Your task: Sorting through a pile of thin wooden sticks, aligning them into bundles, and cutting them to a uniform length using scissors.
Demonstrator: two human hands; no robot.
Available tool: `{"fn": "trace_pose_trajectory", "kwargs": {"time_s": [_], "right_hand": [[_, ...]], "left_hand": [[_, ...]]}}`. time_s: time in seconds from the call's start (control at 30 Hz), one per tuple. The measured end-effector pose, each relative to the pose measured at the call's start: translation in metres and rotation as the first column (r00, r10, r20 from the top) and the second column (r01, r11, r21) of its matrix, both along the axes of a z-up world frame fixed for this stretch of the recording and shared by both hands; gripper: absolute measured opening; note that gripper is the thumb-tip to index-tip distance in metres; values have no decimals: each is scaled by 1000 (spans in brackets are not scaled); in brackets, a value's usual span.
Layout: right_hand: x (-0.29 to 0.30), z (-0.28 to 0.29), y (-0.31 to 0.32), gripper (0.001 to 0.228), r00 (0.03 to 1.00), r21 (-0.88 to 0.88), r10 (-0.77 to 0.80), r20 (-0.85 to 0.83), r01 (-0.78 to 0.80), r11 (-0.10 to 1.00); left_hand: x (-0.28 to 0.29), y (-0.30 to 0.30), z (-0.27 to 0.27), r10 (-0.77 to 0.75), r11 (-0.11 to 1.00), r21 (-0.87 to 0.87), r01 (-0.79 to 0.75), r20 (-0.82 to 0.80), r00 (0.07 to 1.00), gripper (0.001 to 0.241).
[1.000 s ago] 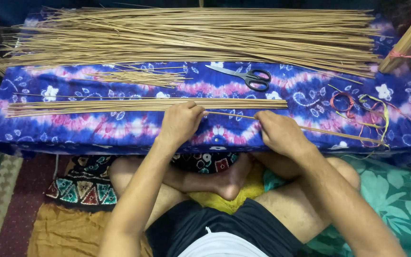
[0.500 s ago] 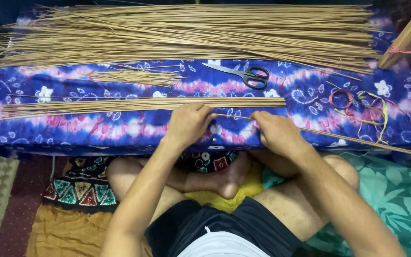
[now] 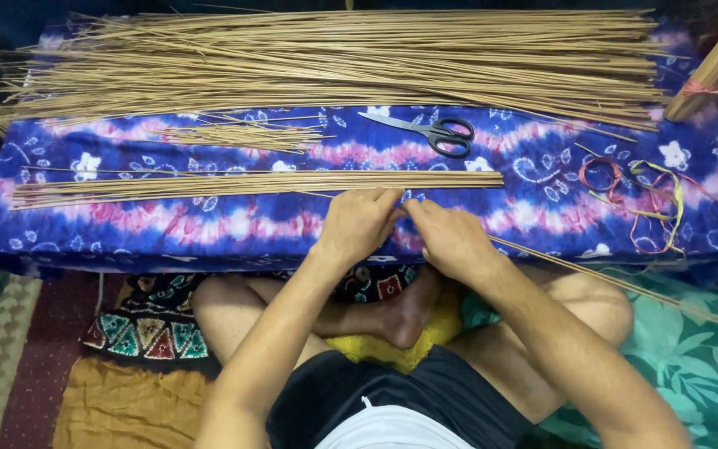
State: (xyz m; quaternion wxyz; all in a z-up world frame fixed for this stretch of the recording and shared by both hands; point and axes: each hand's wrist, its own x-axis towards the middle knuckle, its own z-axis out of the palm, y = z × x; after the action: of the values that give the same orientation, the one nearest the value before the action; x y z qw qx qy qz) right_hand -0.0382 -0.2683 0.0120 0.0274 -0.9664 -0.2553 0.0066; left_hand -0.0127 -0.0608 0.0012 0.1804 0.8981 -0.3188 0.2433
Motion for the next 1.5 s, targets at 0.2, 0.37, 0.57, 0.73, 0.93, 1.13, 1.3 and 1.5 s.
{"fn": "trace_pose_trajectory", "kwargs": {"time_s": [0.2,0.37,0.57,0.73,0.93,1.13,1.3,1.5], "right_hand": [[-13,33,-39,40,992,32,-79,-96,83,996],[-15,41,-28,34,982,49,-100,-162,110,993],[-14,39,7,49,971,35,-49,-236,59,998],[-14,64,3,58,930,114,14,-367,30,993],[3,81,-23,49,805,219,-11,-594,174,960],[14,84,-28,47,634,360,9,-774,428,829],[18,70,-30,55,442,494,272,-855,534,686],[24,53,-30,57,376,527,370,-849,566,634]], "left_hand": [[20,34,-17,63,998,-16,-63,-39,997,29],[18,37,-12,93,995,-25,-95,-61,994,32],[10,11,-6,23,1000,-16,-24,-40,999,32],[13,22,9,-50,999,8,50,-28,998,37],[32,57,6,56,997,-58,-46,181,982,44],[15,26,-34,146,845,-532,-53,134,980,20],[20,-7,-46,-722,127,-955,-267,-274,635,58],[38,-23,-49,-836,-68,-956,-285,-101,539,53]]}}
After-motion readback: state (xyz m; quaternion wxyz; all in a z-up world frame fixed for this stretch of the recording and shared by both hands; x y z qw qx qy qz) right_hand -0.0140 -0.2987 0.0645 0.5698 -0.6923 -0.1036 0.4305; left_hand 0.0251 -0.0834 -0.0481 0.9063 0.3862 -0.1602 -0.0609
